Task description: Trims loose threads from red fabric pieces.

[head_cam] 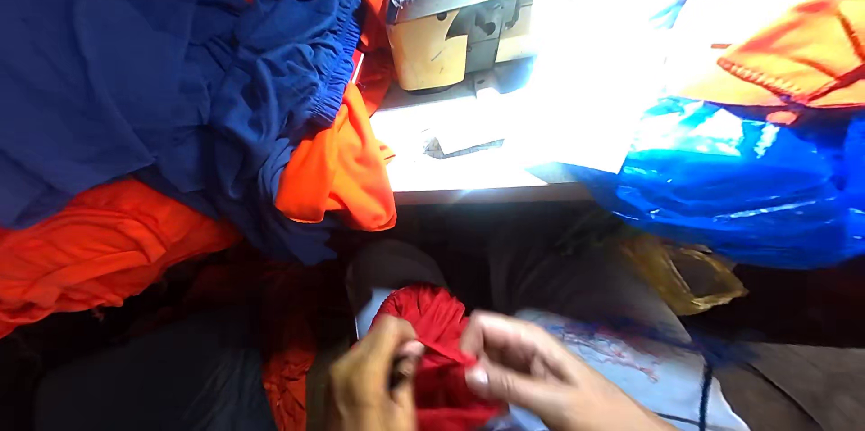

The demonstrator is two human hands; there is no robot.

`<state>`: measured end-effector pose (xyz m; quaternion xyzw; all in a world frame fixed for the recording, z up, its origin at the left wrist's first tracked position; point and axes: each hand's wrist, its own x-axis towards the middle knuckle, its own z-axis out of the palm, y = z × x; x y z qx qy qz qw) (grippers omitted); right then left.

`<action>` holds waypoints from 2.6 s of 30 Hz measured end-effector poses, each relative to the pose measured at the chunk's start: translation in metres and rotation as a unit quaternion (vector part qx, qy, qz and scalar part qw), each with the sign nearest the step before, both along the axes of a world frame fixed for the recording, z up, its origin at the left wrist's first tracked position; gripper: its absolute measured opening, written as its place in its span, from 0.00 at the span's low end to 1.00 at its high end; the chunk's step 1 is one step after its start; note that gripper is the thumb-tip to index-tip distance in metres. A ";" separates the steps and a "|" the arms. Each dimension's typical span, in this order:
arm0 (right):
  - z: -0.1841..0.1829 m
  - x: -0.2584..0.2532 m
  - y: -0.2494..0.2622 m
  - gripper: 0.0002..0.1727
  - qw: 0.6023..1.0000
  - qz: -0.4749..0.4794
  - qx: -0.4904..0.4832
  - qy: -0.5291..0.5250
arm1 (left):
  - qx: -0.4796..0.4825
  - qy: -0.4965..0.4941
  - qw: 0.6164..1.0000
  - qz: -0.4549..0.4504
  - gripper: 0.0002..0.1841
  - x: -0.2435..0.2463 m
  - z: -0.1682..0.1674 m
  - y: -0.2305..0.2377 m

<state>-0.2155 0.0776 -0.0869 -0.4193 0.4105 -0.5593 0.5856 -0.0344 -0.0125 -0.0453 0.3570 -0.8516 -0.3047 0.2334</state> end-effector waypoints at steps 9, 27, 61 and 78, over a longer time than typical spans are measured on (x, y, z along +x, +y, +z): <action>0.003 0.005 0.012 0.06 0.965 -0.052 0.136 -0.220 | -0.020 0.082 0.996 0.037 0.14 0.004 -0.002 -0.003; 0.007 -0.018 -0.015 0.03 0.993 0.113 -0.003 -0.043 | 0.376 0.196 0.904 -0.062 0.17 0.002 0.009 0.006; 0.004 -0.022 0.004 0.09 0.985 -0.043 -0.153 0.062 | 0.386 0.224 0.891 -0.081 0.07 -0.010 0.009 -0.003; 0.004 -0.022 0.011 0.10 0.978 -0.143 -0.095 0.122 | 0.394 0.217 0.890 -0.073 0.05 -0.012 0.002 -0.002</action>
